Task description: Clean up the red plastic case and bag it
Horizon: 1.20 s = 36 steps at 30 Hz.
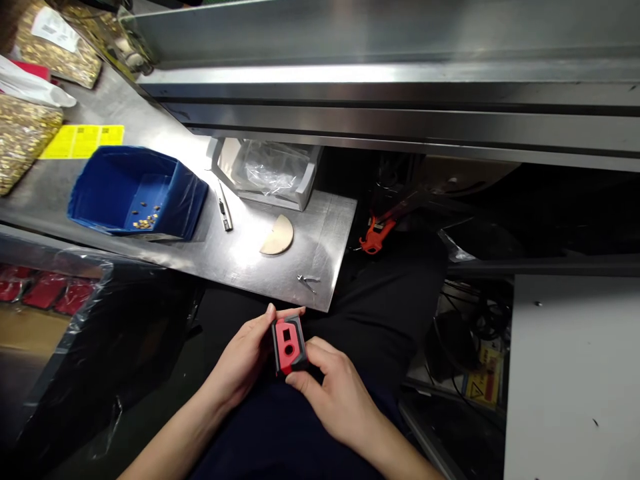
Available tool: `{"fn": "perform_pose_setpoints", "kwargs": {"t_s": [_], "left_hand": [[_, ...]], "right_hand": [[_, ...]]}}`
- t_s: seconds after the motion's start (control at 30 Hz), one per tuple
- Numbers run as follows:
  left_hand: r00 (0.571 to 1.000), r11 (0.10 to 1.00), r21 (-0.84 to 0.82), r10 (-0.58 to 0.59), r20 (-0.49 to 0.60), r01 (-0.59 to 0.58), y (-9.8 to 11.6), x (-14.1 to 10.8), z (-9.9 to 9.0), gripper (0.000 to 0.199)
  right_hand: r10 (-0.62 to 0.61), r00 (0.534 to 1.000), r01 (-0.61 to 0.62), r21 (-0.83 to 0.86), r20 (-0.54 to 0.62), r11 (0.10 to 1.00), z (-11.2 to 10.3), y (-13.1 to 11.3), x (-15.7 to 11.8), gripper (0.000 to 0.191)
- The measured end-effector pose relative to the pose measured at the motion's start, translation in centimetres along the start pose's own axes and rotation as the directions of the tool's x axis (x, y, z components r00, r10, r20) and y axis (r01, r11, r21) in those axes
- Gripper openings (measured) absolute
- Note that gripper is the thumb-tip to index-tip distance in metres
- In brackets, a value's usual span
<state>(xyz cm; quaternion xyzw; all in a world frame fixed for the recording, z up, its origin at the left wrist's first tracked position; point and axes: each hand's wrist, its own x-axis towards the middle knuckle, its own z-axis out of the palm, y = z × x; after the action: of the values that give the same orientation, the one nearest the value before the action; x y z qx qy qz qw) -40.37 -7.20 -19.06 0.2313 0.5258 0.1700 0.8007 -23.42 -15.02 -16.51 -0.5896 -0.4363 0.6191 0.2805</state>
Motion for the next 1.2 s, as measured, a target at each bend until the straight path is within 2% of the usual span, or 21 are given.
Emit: {"fn": "perform_pose_setpoints", "kwargs": {"t_s": [0.1,0.2,0.3,0.37,0.47,0.57,0.7,0.83,1.03,1.2], "left_hand": [[0.988,0.989,0.027,0.146,0.048,-0.147,-0.2,-0.3,-0.1,0.045],[0.943,0.946,0.077,0.302,0.140,-0.314,0.0,-0.8,-0.2,0.045],[0.899,0.902,0.150,0.362,0.247,-0.405,0.5,-1.2,-0.4,0.048],[0.885,0.880,0.191,0.380,0.270,-0.436,0.9,-1.3,-0.2,0.042],[0.907,0.880,0.228,0.384,0.175,-0.417,1.1,-1.0,0.4,0.024],[0.946,0.917,0.232,0.315,0.084,-0.326,1.2,-0.7,1.1,0.031],[0.946,0.922,0.219,0.294,0.139,-0.319,0.9,-0.5,1.3,0.036],[0.933,0.915,0.207,0.313,0.175,-0.346,0.8,-0.2,0.8,0.036],[0.915,0.886,0.253,0.340,0.216,-0.389,1.4,-0.1,0.4,0.034],[0.921,0.889,0.254,0.341,0.188,-0.381,1.7,-0.1,0.5,0.026]], "right_hand": [[-0.021,0.997,0.024,0.041,-0.071,0.999,0.0,-0.1,0.4,0.017],[-0.071,0.992,0.080,0.082,-0.105,0.993,-0.1,-0.5,0.7,0.013],[-0.104,0.988,0.115,0.099,-0.113,0.988,-0.4,-0.9,0.9,0.012],[-0.101,0.987,0.114,0.098,-0.125,0.989,-0.5,-1.2,0.9,0.014],[-0.082,0.988,0.089,0.050,-0.134,0.995,-0.5,-1.5,0.7,0.016],[-0.064,0.988,0.067,0.018,-0.141,0.998,-0.2,-1.6,0.5,0.017],[0.013,0.986,0.013,0.157,-0.168,0.987,-0.2,-1.7,1.0,0.019],[0.106,0.989,-0.063,0.351,-0.103,0.934,-0.6,-1.9,1.9,0.030],[0.153,0.987,-0.120,0.444,-0.039,0.888,-0.9,-2.1,2.7,0.035],[0.170,0.985,-0.162,0.438,0.022,0.884,-1.1,-1.4,3.1,0.039]]}}
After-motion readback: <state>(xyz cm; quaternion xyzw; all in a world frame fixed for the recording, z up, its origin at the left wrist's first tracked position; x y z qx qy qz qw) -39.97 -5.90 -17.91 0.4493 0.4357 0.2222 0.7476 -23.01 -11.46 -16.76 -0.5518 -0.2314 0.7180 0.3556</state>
